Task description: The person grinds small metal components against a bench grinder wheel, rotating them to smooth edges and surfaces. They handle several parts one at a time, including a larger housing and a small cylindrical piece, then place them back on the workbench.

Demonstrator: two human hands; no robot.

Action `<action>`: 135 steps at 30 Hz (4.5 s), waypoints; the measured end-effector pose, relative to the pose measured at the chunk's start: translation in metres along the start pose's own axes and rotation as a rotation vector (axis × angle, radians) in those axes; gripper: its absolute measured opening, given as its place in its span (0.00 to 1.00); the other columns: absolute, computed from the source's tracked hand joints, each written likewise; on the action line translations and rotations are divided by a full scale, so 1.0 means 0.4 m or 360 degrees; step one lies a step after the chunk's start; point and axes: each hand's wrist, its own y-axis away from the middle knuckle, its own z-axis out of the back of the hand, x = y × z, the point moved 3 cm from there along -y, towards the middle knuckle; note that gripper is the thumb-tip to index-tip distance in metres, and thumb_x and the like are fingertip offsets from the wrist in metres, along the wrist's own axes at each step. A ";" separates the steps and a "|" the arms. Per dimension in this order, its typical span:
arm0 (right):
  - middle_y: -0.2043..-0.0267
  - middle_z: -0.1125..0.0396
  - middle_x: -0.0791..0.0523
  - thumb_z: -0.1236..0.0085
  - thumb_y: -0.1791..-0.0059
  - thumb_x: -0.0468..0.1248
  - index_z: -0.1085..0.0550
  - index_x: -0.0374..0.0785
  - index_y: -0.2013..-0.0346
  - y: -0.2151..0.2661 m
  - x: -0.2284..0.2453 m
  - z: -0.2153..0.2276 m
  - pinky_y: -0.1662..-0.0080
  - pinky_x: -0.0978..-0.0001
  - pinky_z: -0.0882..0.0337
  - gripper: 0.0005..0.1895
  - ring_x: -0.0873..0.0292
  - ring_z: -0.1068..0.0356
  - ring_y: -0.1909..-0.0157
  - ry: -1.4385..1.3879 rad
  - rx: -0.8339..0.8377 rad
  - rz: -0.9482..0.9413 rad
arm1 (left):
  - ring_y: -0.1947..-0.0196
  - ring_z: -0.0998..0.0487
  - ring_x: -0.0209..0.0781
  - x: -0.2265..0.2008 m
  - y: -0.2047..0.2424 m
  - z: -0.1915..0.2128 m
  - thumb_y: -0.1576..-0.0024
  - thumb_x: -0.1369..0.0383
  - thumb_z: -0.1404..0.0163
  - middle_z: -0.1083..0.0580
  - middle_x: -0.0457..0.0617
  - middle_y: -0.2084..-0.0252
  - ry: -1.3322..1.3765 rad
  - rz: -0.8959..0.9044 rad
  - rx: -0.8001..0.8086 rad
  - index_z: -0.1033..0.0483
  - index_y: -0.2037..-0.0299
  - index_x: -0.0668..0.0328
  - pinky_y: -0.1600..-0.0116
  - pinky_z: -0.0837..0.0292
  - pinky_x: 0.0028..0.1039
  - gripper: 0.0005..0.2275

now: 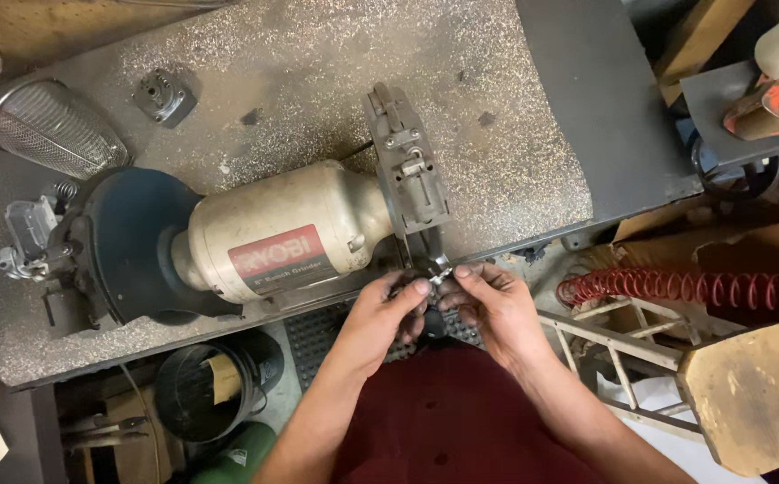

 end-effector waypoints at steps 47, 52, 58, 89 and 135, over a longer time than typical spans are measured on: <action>0.71 0.24 0.41 0.39 0.49 0.29 0.24 0.29 0.63 -0.005 -0.017 -0.006 0.78 0.77 0.36 0.04 0.54 0.26 0.76 -0.0179 -0.0104 -0.0314 | 0.77 0.28 0.32 -0.077 0.066 -0.053 0.40 0.58 0.44 0.24 0.42 0.80 -0.1103 -0.0157 -0.0446 0.26 0.67 0.53 0.67 0.33 0.27 0.11; 0.74 0.26 0.47 0.38 0.48 0.31 0.24 0.30 0.67 -0.007 -0.029 -0.012 0.76 0.75 0.34 0.06 0.56 0.29 0.77 -0.0155 -0.0035 -0.0305 | 0.78 0.28 0.31 -0.074 0.072 -0.048 0.42 0.59 0.42 0.23 0.43 0.81 -0.1011 -0.0106 -0.0511 0.28 0.70 0.53 0.66 0.32 0.26 0.12; 0.72 0.26 0.44 0.40 0.49 0.28 0.25 0.29 0.65 0.016 -0.018 -0.032 0.76 0.76 0.36 0.03 0.56 0.26 0.74 -0.0190 0.0028 -0.0298 | 0.76 0.29 0.32 -0.040 0.098 -0.020 0.44 0.55 0.41 0.23 0.41 0.76 -0.1196 -0.0174 -0.0556 0.25 0.65 0.52 0.65 0.32 0.28 0.12; 0.61 0.27 0.50 0.37 0.50 0.29 0.25 0.28 0.57 0.143 -0.003 0.013 0.57 0.67 0.26 0.09 0.57 0.28 0.61 -0.0276 0.0505 0.0022 | 0.54 0.20 0.45 -0.035 0.164 -0.010 0.46 0.55 0.38 0.24 0.48 0.54 -0.1337 -0.0816 -0.0102 0.25 0.47 0.57 0.50 0.28 0.31 0.21; 0.83 0.34 0.48 0.47 0.43 0.35 0.28 0.29 0.69 -0.034 0.026 -0.027 0.84 0.75 0.40 0.13 0.51 0.30 0.84 0.0291 0.0098 0.0073 | 0.66 0.15 0.56 -0.074 -0.006 -0.004 0.46 0.46 0.40 0.21 0.56 0.79 -0.1241 -0.0226 -0.0438 0.20 0.67 0.61 0.60 0.23 0.41 0.23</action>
